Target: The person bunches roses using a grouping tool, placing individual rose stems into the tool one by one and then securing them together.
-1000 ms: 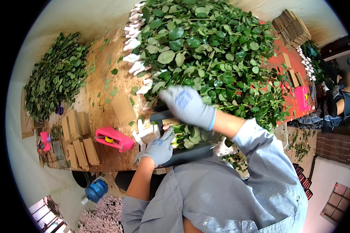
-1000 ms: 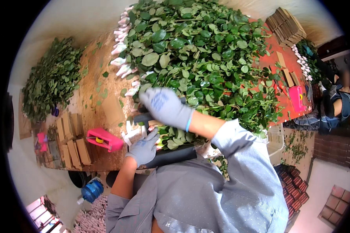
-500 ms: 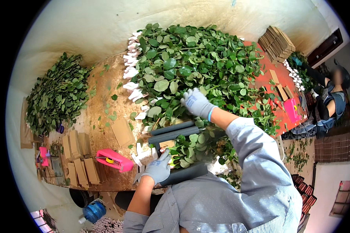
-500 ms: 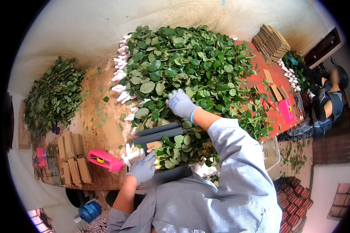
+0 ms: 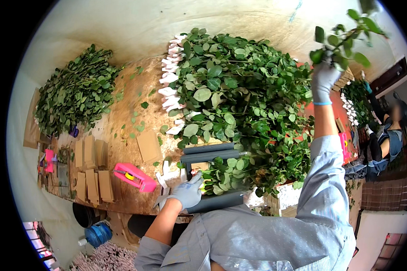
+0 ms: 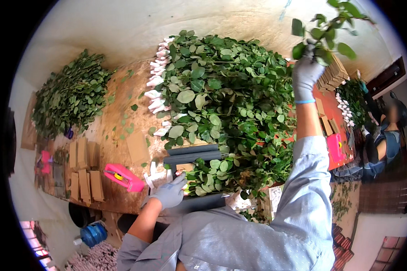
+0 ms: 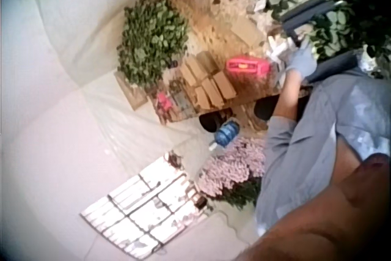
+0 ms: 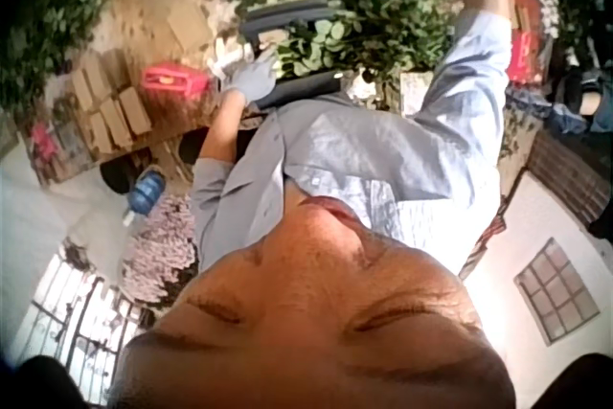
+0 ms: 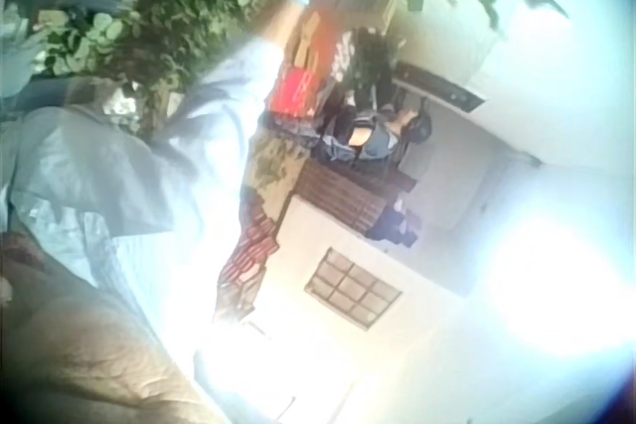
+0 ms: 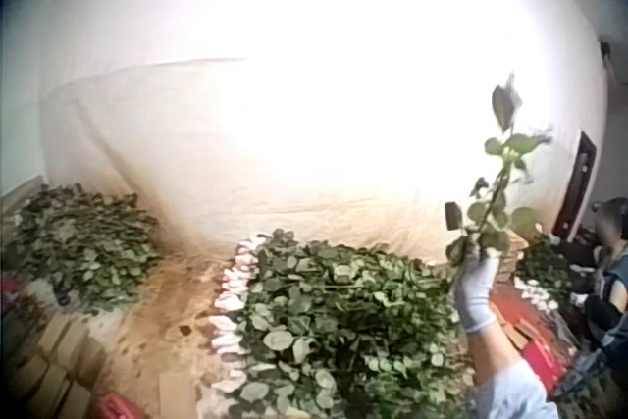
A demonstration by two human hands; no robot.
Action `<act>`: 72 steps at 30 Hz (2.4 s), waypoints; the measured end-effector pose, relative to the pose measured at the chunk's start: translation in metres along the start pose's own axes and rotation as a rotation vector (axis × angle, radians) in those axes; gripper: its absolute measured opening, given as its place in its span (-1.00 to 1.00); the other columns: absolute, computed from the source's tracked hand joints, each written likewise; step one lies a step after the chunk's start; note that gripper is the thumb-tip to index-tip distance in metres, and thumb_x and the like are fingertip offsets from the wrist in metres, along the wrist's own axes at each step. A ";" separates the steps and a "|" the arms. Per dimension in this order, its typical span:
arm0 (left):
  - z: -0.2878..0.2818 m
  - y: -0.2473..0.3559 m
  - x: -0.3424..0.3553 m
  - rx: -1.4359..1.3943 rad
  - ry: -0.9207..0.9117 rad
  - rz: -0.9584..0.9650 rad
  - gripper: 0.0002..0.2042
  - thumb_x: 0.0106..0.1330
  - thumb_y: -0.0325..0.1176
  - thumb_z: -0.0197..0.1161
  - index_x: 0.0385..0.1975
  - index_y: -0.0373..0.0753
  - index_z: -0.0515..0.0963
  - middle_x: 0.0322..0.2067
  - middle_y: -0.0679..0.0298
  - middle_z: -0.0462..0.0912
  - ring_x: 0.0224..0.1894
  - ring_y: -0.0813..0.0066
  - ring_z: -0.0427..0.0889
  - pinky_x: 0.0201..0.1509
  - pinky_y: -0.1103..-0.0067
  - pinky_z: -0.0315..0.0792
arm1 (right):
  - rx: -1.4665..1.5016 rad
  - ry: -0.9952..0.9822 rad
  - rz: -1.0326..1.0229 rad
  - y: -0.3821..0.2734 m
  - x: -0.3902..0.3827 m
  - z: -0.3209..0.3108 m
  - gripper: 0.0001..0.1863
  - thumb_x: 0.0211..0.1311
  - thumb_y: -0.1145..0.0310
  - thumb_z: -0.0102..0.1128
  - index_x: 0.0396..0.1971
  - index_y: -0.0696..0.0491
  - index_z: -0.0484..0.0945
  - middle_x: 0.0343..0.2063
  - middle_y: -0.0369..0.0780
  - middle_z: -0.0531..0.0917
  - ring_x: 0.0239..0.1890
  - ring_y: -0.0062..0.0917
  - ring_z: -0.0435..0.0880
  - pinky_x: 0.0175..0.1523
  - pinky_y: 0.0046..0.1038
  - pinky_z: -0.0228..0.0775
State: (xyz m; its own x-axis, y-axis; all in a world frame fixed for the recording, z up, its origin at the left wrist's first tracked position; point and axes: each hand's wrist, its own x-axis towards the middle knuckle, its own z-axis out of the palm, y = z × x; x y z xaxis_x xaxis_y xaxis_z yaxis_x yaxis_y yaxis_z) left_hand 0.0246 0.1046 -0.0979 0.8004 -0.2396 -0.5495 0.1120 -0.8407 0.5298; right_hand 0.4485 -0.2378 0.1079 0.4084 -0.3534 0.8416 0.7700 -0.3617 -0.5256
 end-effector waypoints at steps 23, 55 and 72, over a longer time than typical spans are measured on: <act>0.011 -0.006 -0.001 0.009 0.140 0.043 -0.52 0.41 -0.27 0.01 0.31 -0.24 0.45 0.48 0.18 0.28 0.13 -0.07 0.62 0.25 0.19 0.47 | -0.552 -1.590 -0.566 -0.043 -0.270 0.052 -0.78 0.25 0.37 0.12 -0.11 0.00 0.57 -0.24 -0.16 0.63 -0.15 -0.31 0.67 -0.09 -0.29 0.55; 0.007 -0.004 0.004 0.061 -0.045 -0.105 -0.52 0.41 -0.26 -0.05 0.32 -0.16 0.44 0.25 0.07 0.55 0.15 0.00 0.63 0.25 0.21 0.49 | -0.484 -1.679 -0.827 -0.187 -0.238 -0.090 -0.54 0.24 0.32 0.10 0.16 0.05 0.52 -0.27 -0.25 0.54 -0.30 -0.46 0.62 -0.38 -0.41 0.51; -0.002 0.000 0.002 0.071 -0.074 -0.048 -0.53 0.44 -0.22 -0.05 0.29 -0.22 0.44 0.47 0.10 0.25 0.27 -0.07 0.51 0.35 0.16 0.39 | -0.408 -1.720 -0.451 -0.208 -0.337 -0.061 -0.83 0.22 0.33 0.17 -0.25 0.06 0.61 -0.38 -0.19 0.59 -0.34 -0.39 0.69 -0.39 -0.34 0.54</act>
State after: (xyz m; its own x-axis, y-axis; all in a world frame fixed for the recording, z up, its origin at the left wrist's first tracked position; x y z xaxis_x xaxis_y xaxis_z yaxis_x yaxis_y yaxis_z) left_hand 0.0275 0.1048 -0.0981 0.7493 -0.2307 -0.6208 0.1052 -0.8840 0.4555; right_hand 0.1209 -0.0962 -0.0741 0.4233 0.9047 -0.0491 0.9052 -0.4246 -0.0198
